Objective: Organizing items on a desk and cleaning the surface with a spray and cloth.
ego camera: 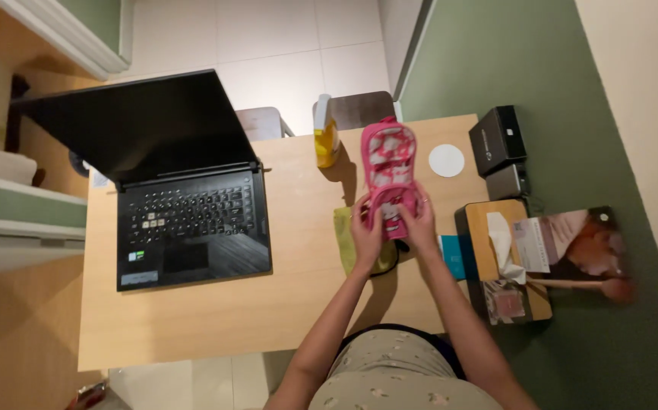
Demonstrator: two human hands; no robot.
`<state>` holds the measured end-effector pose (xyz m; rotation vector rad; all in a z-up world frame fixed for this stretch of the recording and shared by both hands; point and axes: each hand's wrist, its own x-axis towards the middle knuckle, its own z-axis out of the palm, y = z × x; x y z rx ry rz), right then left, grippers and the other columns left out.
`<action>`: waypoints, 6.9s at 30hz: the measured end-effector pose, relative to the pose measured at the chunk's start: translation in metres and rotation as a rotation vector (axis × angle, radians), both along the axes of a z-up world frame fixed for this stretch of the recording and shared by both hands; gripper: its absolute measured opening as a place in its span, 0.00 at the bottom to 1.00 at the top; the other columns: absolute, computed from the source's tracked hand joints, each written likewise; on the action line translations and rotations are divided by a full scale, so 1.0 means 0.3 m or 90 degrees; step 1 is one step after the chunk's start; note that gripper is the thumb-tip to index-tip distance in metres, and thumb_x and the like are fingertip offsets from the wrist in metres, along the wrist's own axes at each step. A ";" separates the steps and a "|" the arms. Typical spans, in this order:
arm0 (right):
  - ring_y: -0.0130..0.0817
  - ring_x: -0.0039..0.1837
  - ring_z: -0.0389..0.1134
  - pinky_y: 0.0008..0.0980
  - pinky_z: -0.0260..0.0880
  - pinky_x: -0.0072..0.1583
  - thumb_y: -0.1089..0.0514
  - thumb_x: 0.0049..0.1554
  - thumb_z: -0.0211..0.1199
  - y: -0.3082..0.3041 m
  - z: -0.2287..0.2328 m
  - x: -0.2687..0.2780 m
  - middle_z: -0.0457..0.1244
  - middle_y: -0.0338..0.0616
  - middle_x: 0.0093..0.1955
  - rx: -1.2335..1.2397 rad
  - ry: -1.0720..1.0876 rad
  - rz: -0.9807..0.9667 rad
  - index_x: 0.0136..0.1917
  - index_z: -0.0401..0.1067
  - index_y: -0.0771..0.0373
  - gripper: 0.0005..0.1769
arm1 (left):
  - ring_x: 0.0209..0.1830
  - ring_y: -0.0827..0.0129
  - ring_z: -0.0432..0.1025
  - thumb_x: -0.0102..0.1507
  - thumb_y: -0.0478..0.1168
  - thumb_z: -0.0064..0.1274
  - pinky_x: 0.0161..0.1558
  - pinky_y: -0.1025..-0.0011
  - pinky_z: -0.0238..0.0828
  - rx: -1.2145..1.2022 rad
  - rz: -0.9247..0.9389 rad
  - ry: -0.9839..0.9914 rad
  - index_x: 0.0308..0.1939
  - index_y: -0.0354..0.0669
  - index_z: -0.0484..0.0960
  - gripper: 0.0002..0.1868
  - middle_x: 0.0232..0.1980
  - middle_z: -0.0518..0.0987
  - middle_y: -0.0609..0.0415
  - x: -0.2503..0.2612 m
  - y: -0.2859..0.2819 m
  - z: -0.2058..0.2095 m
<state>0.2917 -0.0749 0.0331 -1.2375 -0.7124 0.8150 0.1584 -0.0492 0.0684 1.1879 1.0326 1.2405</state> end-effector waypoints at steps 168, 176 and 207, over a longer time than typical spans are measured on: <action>0.21 0.46 0.69 0.26 0.74 0.44 0.58 0.54 0.70 -0.242 0.230 -0.373 0.67 0.37 0.52 -0.190 -0.116 0.270 0.60 0.71 0.64 0.22 | 0.83 0.57 0.49 0.67 0.46 0.44 0.78 0.38 0.25 0.085 0.095 0.594 0.71 0.46 0.72 0.27 0.80 0.60 0.54 -0.676 -0.370 -0.295; 0.22 0.45 0.68 0.26 0.74 0.44 0.58 0.54 0.72 -0.227 0.247 -0.444 0.67 0.38 0.50 -0.193 -0.139 0.257 0.60 0.70 0.65 0.22 | 0.83 0.57 0.49 0.66 0.45 0.45 0.78 0.38 0.26 0.109 0.070 0.616 0.73 0.48 0.70 0.30 0.80 0.60 0.52 -0.747 -0.379 -0.299; 0.22 0.42 0.69 0.26 0.74 0.43 0.59 0.54 0.70 -0.283 0.175 -0.445 0.68 0.38 0.44 -0.231 -0.189 0.203 0.56 0.74 0.65 0.17 | 0.83 0.56 0.48 0.66 0.45 0.46 0.77 0.38 0.25 0.105 0.041 0.576 0.72 0.45 0.70 0.29 0.80 0.60 0.51 -0.767 -0.373 -0.315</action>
